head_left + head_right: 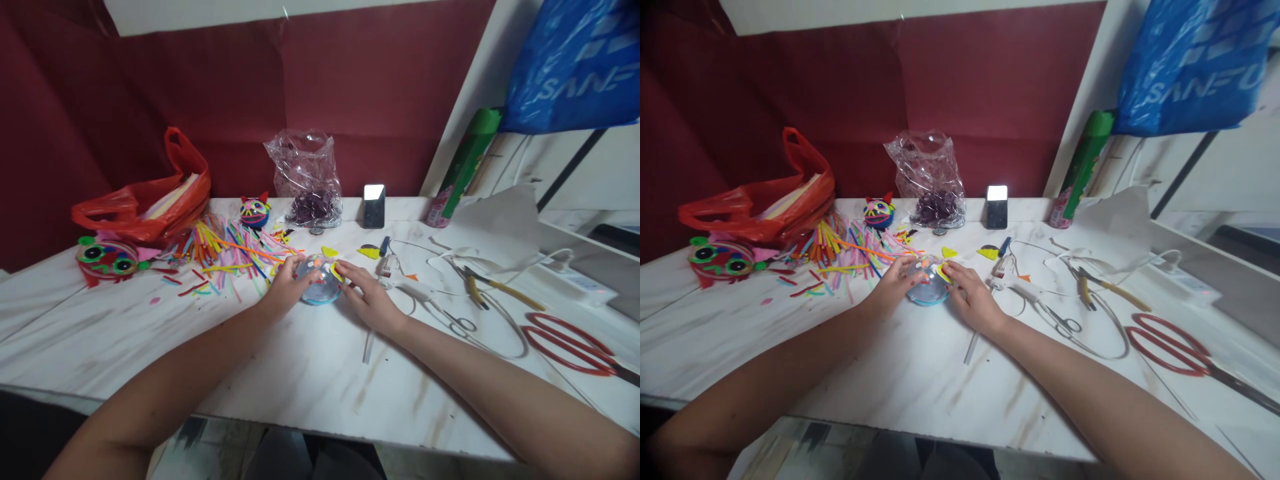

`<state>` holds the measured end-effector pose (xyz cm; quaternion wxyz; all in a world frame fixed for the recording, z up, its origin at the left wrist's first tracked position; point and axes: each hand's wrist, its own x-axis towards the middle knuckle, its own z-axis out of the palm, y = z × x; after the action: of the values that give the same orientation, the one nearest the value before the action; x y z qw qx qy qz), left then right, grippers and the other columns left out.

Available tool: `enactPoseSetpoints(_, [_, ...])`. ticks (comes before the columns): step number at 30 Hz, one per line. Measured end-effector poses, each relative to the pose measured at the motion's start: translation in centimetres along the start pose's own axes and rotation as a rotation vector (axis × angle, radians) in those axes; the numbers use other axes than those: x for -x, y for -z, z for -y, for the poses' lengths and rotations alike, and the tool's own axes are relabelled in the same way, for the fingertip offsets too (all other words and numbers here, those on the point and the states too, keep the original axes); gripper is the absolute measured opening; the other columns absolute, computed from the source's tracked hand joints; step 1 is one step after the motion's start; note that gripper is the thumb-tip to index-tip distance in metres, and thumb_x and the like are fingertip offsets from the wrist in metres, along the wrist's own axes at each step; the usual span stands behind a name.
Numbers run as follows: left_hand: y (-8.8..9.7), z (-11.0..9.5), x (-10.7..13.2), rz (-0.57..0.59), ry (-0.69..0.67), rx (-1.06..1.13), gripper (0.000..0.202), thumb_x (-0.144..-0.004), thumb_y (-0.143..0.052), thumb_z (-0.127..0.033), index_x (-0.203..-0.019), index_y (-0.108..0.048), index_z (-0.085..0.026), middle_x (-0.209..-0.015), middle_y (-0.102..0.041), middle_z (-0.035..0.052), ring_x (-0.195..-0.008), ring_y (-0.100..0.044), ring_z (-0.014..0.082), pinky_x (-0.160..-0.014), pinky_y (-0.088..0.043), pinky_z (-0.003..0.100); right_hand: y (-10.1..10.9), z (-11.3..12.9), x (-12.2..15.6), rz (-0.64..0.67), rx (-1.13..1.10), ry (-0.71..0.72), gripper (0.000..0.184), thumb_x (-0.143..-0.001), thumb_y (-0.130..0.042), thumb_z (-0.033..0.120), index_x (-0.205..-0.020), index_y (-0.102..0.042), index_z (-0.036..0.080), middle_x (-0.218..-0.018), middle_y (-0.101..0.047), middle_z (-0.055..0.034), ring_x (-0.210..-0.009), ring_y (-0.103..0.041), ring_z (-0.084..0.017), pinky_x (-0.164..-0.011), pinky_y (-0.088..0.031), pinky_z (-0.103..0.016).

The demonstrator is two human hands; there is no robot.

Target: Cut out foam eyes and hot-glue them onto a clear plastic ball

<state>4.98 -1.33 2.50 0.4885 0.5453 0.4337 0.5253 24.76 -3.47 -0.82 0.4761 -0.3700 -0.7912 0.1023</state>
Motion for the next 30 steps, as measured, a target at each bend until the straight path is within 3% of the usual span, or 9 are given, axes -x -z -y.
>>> enactPoseSetpoints(7, [0.31, 0.45, -0.24, 0.014, -0.029, -0.039, 0.047, -0.063, -0.079, -0.034, -0.104, -0.06, -0.02, -0.113, -0.065, 0.0084, -0.109, -0.058, 0.0254, -0.095, -0.042, 0.039, 0.14, 0.03, -0.05, 0.002, 0.001, -0.005, 0.045, -0.091, -0.047, 0.019, -0.134, -0.052, 0.029, -0.136, -0.055, -0.0116, -0.125, -0.051, -0.027, -0.087, -0.055, -0.046])
enactPoseSetpoints(17, [0.25, 0.03, 0.0, -0.003, -0.026, -0.01, 0.039, -0.072, -0.068, -0.049, -0.098, -0.062, -0.021, -0.106, -0.066, 0.0059, -0.105, -0.059, 0.0255, -0.091, -0.045, 0.036, 0.11, -0.25, 0.03, 0.002, -0.021, -0.016, 0.046, -0.09, -0.046, 0.017, -0.133, -0.053, 0.029, -0.137, -0.055, -0.0106, -0.122, -0.053, -0.025, -0.083, -0.056, -0.041])
enactPoseSetpoints(25, [0.19, -0.2, -0.04, 0.006, 0.006, 0.028, 0.037, -0.07, -0.072, -0.043, -0.098, -0.061, -0.021, -0.105, -0.067, 0.0045, -0.104, -0.06, 0.0239, -0.089, -0.045, 0.033, 0.14, -0.16, 0.02, 0.002, -0.011, -0.013, 0.045, -0.09, -0.046, 0.018, -0.133, -0.052, 0.029, -0.136, -0.056, -0.0101, -0.124, -0.051, -0.025, -0.084, -0.056, -0.042])
enactPoseSetpoints(30, [0.05, 0.21, -0.03, -0.047, -0.015, 0.024, 0.036, -0.069, -0.074, -0.039, -0.098, -0.062, -0.02, -0.104, -0.066, 0.0052, -0.104, -0.059, 0.0239, -0.092, -0.045, 0.034, 0.07, -0.19, 0.03, -0.003, -0.02, -0.01, 0.044, -0.09, -0.046, 0.018, -0.133, -0.053, 0.028, -0.136, -0.055, -0.0113, -0.124, -0.051, -0.025, -0.083, -0.056, -0.041])
